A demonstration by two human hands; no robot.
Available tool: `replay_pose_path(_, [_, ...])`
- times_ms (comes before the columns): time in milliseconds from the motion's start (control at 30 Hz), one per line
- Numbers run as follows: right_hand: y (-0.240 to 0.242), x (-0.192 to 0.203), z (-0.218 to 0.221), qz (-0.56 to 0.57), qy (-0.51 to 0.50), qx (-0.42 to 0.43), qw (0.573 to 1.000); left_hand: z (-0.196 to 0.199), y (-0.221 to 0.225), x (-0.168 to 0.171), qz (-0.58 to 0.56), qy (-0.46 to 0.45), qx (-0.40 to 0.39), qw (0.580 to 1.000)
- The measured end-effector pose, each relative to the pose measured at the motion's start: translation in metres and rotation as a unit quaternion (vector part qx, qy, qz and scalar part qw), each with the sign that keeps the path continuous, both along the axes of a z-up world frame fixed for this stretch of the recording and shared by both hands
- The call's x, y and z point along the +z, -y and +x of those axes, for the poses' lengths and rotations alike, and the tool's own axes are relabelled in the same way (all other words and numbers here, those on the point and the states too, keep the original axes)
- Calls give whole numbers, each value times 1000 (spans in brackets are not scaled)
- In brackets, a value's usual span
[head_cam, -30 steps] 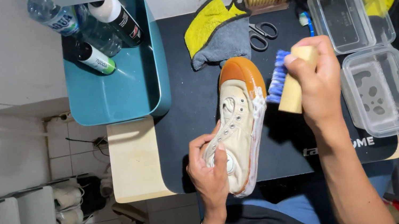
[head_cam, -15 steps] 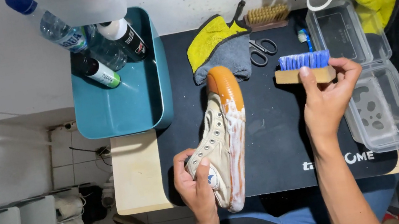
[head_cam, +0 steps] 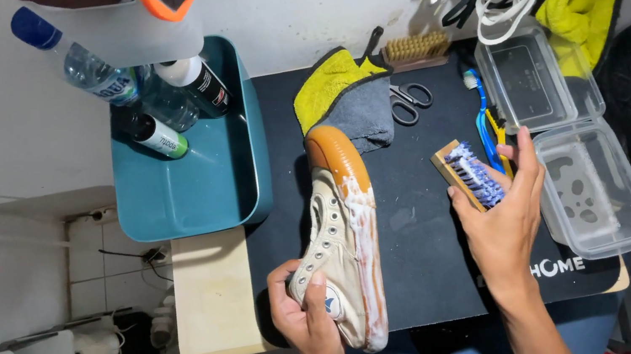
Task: Cleaning a shoe and applying a white adhesive or cleaning paste to a detached sole using various tools.
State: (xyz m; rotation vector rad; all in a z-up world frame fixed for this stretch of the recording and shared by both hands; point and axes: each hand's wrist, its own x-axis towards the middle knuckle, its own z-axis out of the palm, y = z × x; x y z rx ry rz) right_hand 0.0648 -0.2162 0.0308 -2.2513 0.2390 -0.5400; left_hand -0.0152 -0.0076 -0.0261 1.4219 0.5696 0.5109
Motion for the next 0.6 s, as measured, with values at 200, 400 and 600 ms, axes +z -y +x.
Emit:
replay_pose_path(200, [-34, 30, 8, -34, 146, 102, 983, -2, 4, 6, -3, 11, -1, 1000])
replay_pose_path(400, [-62, 37, 64, 85, -173, 102, 976, -3, 5, 6, 16, 10, 9, 1000])
replay_pose_path(600, [-72, 10, 94, -13, -215, 40, 976, -2, 5, 3, 24, 9, 22, 999])
